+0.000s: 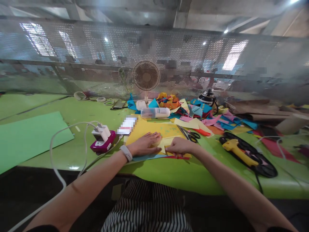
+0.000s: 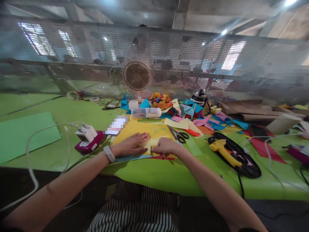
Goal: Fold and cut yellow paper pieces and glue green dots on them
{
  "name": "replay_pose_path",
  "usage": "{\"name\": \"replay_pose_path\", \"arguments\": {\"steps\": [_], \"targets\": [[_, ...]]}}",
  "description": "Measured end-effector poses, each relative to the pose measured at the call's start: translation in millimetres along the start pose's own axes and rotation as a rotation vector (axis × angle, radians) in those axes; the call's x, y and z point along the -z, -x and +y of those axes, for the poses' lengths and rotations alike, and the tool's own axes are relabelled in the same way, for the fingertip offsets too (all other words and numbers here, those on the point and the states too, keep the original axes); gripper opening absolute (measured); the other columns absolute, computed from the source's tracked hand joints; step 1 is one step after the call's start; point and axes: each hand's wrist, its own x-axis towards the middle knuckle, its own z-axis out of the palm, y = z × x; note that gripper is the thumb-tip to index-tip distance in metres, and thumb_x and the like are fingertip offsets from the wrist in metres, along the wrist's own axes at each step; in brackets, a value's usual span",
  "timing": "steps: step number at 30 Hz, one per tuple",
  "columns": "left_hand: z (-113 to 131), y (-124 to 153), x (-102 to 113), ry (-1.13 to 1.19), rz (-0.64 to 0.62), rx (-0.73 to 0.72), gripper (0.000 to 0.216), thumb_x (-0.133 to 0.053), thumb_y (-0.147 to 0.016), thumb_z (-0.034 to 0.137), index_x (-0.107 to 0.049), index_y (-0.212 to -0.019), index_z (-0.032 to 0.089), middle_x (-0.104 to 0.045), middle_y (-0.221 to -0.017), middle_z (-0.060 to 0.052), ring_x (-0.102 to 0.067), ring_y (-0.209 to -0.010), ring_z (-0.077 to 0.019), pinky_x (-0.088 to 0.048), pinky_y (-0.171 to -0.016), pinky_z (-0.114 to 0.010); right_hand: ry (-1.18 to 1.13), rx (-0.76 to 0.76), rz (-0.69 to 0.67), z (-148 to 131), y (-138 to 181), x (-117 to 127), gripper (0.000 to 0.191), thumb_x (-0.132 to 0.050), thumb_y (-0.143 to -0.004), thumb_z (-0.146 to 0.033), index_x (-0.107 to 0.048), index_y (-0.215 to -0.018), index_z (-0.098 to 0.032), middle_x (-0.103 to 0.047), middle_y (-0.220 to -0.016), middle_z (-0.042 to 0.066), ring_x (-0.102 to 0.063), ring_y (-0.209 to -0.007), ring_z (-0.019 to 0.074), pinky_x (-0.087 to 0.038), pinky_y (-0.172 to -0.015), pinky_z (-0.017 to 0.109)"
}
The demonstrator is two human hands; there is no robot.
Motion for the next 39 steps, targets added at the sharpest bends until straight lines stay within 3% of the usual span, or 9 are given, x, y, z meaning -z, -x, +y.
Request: {"name": "replay_pose_path", "arguments": {"steps": [5, 11, 15, 19, 22, 26, 31, 34, 39], "targets": [[-0.3, 0.8, 2.2, 0.011, -0.023, -0.004, 0.067, -0.030, -0.084, 0.059, -0.022, -0.139, 0.021, -0.019, -0.146, -0.008, -0.015, -0.134, -0.0232, -0.009, -0.108, -0.037, 0.094, 0.012, 0.086, -0.9, -0.3, -3.0, 0.038, -0.048, -0.075, -0.040, -0.060, -0.048, -0.016, -0.056, -0.040, 0.001, -0.051, -0.037, 0.0105, -0.036, -0.045, 0.021], [-0.9, 0.1, -0.2, -0.037, -0.042, -0.014, 0.093, -0.045, -0.067, 0.071, -0.020, -0.139, 0.019, -0.016, -0.147, -0.011, -0.013, -0.134, -0.0261, -0.006, -0.108, -0.038, 0.172, 0.063, 0.201, -0.9, 0.3, -6.5, 0.037, -0.046, -0.076, -0.036, -0.061, -0.048, -0.016, -0.056, -0.041, 0.000, -0.052, -0.041, 0.0109, -0.033, -0.047, 0.021], [0.2, -0.1, -3.1, -0.055, -0.034, -0.017, 0.092, -0.044, -0.068, 0.071, -0.020, -0.139, 0.018, -0.017, -0.147, -0.010, -0.013, -0.134, -0.0260, -0.005, -0.108, -0.036, 0.227, 0.094, 0.376, -4.2, 4.3, -9.2, 0.030, -0.049, -0.074, -0.033, -0.059, -0.051, -0.016, -0.059, -0.050, 0.002, -0.053, -0.052, 0.0132, -0.030, -0.050, 0.023], [0.8, 0.8, -3.5, -0.044, -0.012, -0.027, 0.089, -0.044, -0.070, 0.069, -0.020, -0.139, 0.017, -0.017, -0.147, -0.009, -0.013, -0.134, -0.0257, -0.004, -0.108, -0.036, 0.241, 0.111, 0.529, -5.9, 5.7, -13.0, 0.018, -0.054, -0.074, -0.031, -0.064, -0.082, -0.018, -0.064, -0.071, 0.002, -0.054, -0.064, 0.0147, -0.030, -0.054, 0.023], [0.4, 1.3, -3.6, -0.031, -0.007, -0.024, 0.088, -0.045, -0.070, 0.069, -0.022, -0.139, 0.019, -0.018, -0.147, -0.008, -0.013, -0.134, -0.0257, -0.005, -0.108, -0.036, 0.239, 0.208, 0.545, -3.7, 3.1, -15.7, 0.029, -0.055, -0.075, -0.026, -0.060, -0.103, -0.024, -0.065, -0.076, -0.001, -0.055, -0.068, 0.0142, -0.033, -0.059, 0.022], [-1.2, 1.0, -5.4, -0.032, -0.020, -0.008, 0.089, -0.045, -0.069, 0.070, -0.021, -0.139, 0.020, -0.019, -0.146, -0.009, -0.014, -0.134, -0.0259, -0.006, -0.108, -0.037, 0.265, 0.449, 0.570, 2.7, -1.9, -17.6, 0.015, -0.056, -0.080, -0.031, -0.069, -0.084, -0.025, -0.063, -0.083, 0.003, -0.055, -0.083, 0.0162, -0.037, -0.070, 0.024], [0.4, 0.6, -3.6, -0.038, -0.011, -0.008, 0.087, -0.042, -0.070, 0.070, -0.024, -0.138, 0.018, -0.022, -0.146, -0.010, -0.017, -0.133, -0.0265, -0.007, -0.107, -0.038, 0.203, 0.553, 0.559, 11.0, -8.8, -17.2, 0.018, -0.058, -0.080, -0.037, -0.070, -0.079, -0.023, -0.064, -0.089, 0.003, -0.055, -0.084, 0.0157, -0.039, -0.075, 0.026], [7.2, 0.1, 2.2, -0.055, 0.098, -0.028, 0.081, -0.047, -0.069, 0.068, -0.033, -0.133, 0.022, -0.032, -0.142, -0.009, -0.024, -0.130, -0.0268, -0.009, -0.107, -0.041, 0.159, 0.565, 0.543, 13.6, -12.1, -16.5, 0.017, -0.058, -0.080, -0.034, -0.069, -0.077, -0.020, -0.065, -0.085, 0.004, -0.056, -0.080, 0.0158, -0.040, -0.073, 0.027], [19.7, -0.8, 7.3, 0.090, 0.230, -0.065, 0.047, -0.054, -0.072, 0.057, -0.060, -0.100, 0.020, -0.062, -0.101, -0.008, -0.054, -0.096, -0.0222, -0.040, -0.084, -0.034, 0.111, 0.537, 0.514, 12.1, -11.0, -14.1, 0.017, -0.057, -0.080, -0.032, -0.067, -0.076, -0.019, -0.066, -0.078, 0.004, -0.057, -0.075, 0.0156, -0.041, -0.070, 0.027]]}}
